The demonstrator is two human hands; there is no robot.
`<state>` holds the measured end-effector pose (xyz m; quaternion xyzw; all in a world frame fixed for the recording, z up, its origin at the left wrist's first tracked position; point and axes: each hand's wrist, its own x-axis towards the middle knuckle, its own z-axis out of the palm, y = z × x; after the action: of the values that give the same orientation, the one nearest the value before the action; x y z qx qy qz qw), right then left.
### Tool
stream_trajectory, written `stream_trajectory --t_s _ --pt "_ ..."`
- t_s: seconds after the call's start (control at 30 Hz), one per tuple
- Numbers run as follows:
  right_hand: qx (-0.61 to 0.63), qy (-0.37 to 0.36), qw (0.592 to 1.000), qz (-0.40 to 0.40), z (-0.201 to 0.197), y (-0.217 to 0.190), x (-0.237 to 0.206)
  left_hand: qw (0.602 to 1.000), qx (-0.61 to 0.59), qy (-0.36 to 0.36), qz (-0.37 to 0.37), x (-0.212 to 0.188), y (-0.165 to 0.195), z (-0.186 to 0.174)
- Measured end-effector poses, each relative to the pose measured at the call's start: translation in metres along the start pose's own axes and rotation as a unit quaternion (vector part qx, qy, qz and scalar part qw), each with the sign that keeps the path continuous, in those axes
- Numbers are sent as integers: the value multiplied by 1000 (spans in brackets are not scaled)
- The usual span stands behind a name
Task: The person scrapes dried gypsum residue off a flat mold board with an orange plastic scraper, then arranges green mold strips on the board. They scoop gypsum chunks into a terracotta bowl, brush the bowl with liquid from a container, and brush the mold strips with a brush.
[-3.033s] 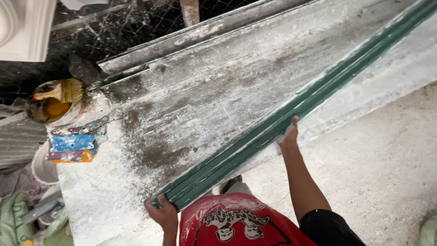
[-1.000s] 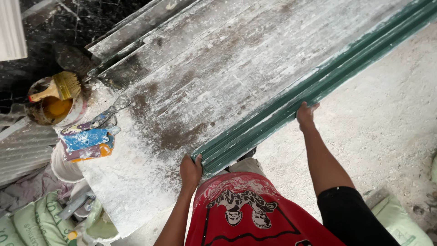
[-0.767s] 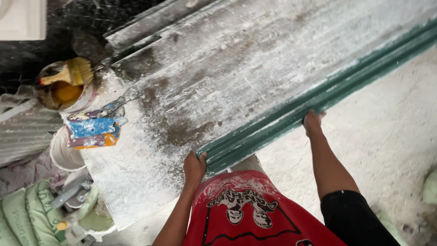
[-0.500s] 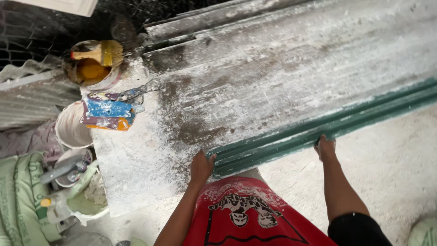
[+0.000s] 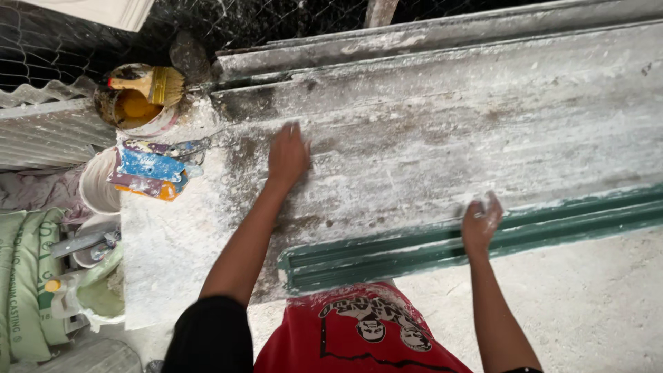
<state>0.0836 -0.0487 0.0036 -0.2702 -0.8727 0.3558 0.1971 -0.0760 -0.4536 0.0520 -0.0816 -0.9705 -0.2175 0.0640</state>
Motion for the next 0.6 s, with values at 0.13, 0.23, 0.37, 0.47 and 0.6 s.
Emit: stream_trajectory --t_s 0.13,0.23,0.37,0.47,0.6 --pt "81 -87 993 -7 18 -13 18 995 67 63 34 85 35 15" --pt "147 -128 981 -20 24 -11 32 990 111 89 3 111 44 31" --pt "143 -170 975 13 23 -1 59 978 186 91 1 117 43 45" --pt "187 -191 963 42 24 7 88 971 226 79 2 123 39 51" --pt "312 -211 920 111 35 16 132 967 255 16 21 135 33 49"
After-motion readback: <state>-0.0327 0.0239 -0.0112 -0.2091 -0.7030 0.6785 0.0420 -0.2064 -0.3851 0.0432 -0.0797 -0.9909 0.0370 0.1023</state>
